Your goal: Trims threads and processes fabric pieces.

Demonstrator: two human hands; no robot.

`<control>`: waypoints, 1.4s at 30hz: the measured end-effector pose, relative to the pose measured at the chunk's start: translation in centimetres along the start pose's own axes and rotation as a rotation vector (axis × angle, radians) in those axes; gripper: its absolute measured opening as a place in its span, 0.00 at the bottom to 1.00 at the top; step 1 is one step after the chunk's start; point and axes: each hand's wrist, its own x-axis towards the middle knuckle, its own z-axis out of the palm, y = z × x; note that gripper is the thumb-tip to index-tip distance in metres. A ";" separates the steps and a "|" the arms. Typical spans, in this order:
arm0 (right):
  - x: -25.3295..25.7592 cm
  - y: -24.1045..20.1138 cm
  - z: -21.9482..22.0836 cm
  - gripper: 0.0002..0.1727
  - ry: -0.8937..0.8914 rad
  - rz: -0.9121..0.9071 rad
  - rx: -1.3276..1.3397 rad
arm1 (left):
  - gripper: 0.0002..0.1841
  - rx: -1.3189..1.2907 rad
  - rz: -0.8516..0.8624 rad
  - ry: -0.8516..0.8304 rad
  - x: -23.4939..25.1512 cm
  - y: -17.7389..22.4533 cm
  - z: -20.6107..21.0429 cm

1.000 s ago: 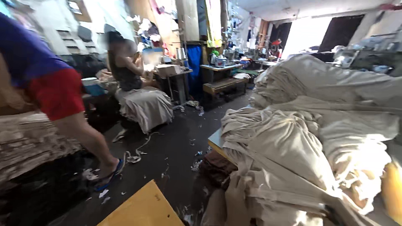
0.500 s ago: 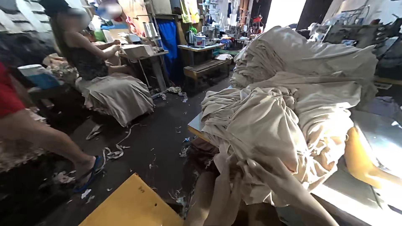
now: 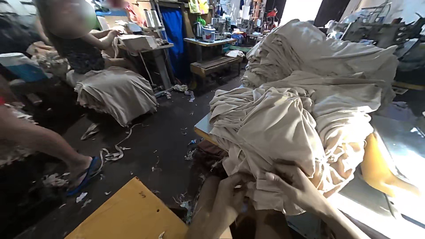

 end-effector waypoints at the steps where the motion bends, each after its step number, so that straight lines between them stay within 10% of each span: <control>1: -0.5 0.0 0.1 0.23 0.001 -0.012 -0.146 | 0.08 -0.059 -0.046 -0.024 0.1 -0.1 -0.6; 11: -1.4 1.7 2.7 0.25 0.204 -0.244 -0.884 | 0.09 0.074 -0.019 -0.044 0.0 0.3 -1.5; 19: -0.2 -1.4 -0.2 0.21 0.061 0.018 -0.183 | 0.26 0.370 -0.124 -0.060 0.0 2.5 -3.8; 23: 1.0 -1.8 1.5 0.21 0.030 -0.005 0.022 | 0.19 0.406 -0.098 -0.099 0.8 1.5 -0.1; 42: -0.9 0.2 2.8 0.26 0.068 -0.175 -0.748 | 0.07 -0.167 -0.186 -0.142 -0.7 0.7 -2.7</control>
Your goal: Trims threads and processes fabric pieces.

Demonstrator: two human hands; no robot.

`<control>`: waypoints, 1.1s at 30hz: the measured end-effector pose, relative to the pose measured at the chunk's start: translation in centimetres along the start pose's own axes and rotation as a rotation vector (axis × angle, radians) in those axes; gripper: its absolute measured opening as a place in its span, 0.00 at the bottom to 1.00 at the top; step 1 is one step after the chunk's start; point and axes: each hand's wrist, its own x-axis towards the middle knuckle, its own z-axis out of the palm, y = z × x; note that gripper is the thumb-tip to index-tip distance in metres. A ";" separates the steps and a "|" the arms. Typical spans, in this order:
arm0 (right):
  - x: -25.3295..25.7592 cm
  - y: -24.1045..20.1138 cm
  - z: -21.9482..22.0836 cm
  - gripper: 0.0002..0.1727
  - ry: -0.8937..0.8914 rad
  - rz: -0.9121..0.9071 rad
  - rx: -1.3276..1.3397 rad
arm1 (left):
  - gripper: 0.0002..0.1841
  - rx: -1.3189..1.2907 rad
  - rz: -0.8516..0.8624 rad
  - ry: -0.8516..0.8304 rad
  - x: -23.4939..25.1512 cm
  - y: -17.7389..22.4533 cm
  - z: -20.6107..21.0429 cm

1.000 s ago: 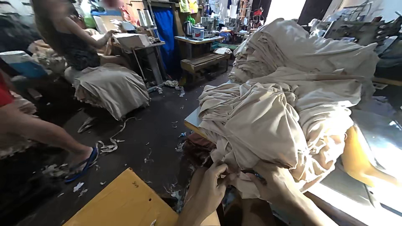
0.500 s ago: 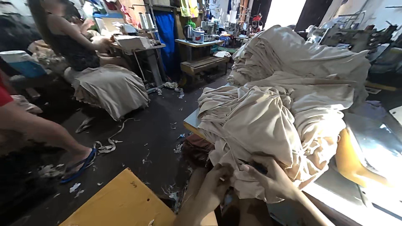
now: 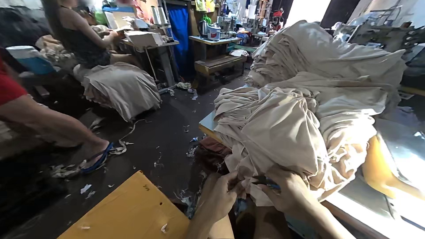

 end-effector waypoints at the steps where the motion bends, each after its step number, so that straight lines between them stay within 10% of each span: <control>1: 0.1 -0.2 0.3 0.26 0.013 -0.013 -0.012 | 0.07 -0.008 0.003 0.001 -0.1 0.1 0.1; 15: 0.5 0.9 -0.9 0.23 -0.047 0.134 0.382 | 0.18 0.689 -0.105 0.167 -0.4 2.1 -1.9; 19: 0.8 1.3 -0.9 0.22 -0.028 0.116 0.480 | 0.20 0.589 0.133 0.227 1.3 0.6 1.3; 28: 1.0 -1.5 -1.1 0.26 -0.157 0.198 -0.014 | 0.12 0.535 0.190 0.242 1.4 0.6 0.8; 33: 0.1 0.1 -1.0 0.22 0.017 0.183 0.170 | 0.15 0.535 0.158 0.297 1.8 0.6 1.4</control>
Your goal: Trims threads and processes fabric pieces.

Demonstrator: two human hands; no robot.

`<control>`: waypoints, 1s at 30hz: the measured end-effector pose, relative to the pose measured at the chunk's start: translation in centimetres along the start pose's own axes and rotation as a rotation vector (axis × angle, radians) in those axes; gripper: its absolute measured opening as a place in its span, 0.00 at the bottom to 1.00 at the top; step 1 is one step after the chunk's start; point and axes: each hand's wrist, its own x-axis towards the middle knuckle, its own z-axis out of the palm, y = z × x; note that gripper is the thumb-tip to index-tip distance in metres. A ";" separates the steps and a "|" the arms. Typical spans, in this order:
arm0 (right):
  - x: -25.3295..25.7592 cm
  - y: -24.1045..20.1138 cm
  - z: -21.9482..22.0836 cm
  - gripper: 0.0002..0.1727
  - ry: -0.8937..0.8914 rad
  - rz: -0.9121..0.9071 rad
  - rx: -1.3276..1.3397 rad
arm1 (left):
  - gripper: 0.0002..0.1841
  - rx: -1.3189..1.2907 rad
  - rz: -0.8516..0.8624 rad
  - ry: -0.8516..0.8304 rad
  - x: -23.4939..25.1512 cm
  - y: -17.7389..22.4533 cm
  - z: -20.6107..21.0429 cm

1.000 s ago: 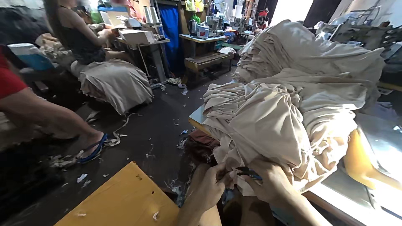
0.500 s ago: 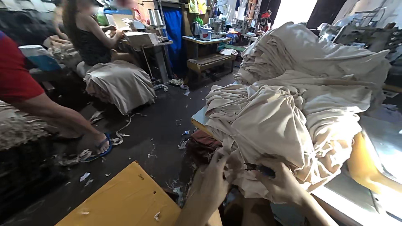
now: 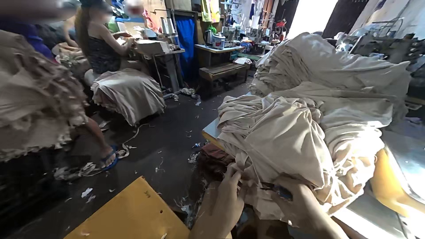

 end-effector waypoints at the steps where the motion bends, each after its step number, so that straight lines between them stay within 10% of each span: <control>1: -0.1 0.5 -0.4 0.22 -0.002 0.013 0.092 | 0.16 -0.022 -0.043 -0.033 0.0 0.4 0.5; 7: -0.1 0.5 -0.4 0.22 -0.030 0.017 0.062 | 0.11 -0.362 -0.108 0.103 0.2 0.2 2.8; 16: 0.6 -2.0 0.9 0.24 -0.056 0.041 -0.160 | 0.04 -0.172 0.123 0.377 -0.3 0.4 3.3; 30: 0.4 0.3 2.2 0.22 0.093 -0.104 -0.024 | 0.09 -0.297 0.233 0.199 -0.2 -1.0 0.5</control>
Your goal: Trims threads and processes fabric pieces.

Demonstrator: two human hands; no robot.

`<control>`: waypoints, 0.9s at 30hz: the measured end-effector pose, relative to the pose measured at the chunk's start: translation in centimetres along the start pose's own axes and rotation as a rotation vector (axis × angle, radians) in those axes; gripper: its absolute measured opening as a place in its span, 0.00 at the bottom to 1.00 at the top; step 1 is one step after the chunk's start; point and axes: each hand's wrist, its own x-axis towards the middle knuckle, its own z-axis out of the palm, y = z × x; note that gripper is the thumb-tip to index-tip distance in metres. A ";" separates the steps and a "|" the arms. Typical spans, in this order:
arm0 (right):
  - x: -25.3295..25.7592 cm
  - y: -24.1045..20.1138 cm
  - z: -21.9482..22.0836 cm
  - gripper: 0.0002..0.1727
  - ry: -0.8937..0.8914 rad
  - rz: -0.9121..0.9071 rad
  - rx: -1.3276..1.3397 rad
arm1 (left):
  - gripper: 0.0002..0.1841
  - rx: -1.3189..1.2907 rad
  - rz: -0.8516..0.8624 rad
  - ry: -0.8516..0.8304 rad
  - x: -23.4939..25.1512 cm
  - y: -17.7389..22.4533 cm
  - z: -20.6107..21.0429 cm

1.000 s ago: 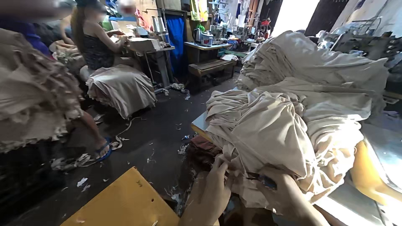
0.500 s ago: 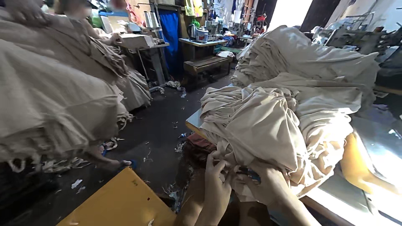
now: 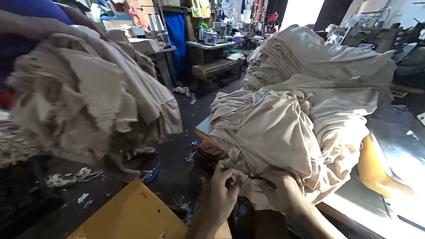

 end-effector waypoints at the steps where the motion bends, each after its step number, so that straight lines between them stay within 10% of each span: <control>1: 0.1 -0.2 -0.7 0.22 -0.024 0.052 0.059 | 0.13 -0.084 0.048 -0.061 0.1 0.4 -0.8; 11: -1.4 0.4 -1.3 0.16 0.077 -0.129 -0.262 | 0.25 0.241 0.015 0.063 -4.4 -3.0 2.4; 16: 0.6 -0.5 -4.7 0.12 -0.123 0.173 0.030 | 0.11 0.208 -0.033 0.078 -3.6 -1.8 3.1; 20: 2.5 -2.5 -4.3 0.05 -0.006 0.284 -0.161 | 0.14 0.195 -0.136 -0.069 -2.1 -1.0 1.5; 27: 3.5 -3.5 -2.3 0.05 0.045 0.424 -0.294 | 0.12 0.427 -0.101 0.153 -0.2 -0.4 2.5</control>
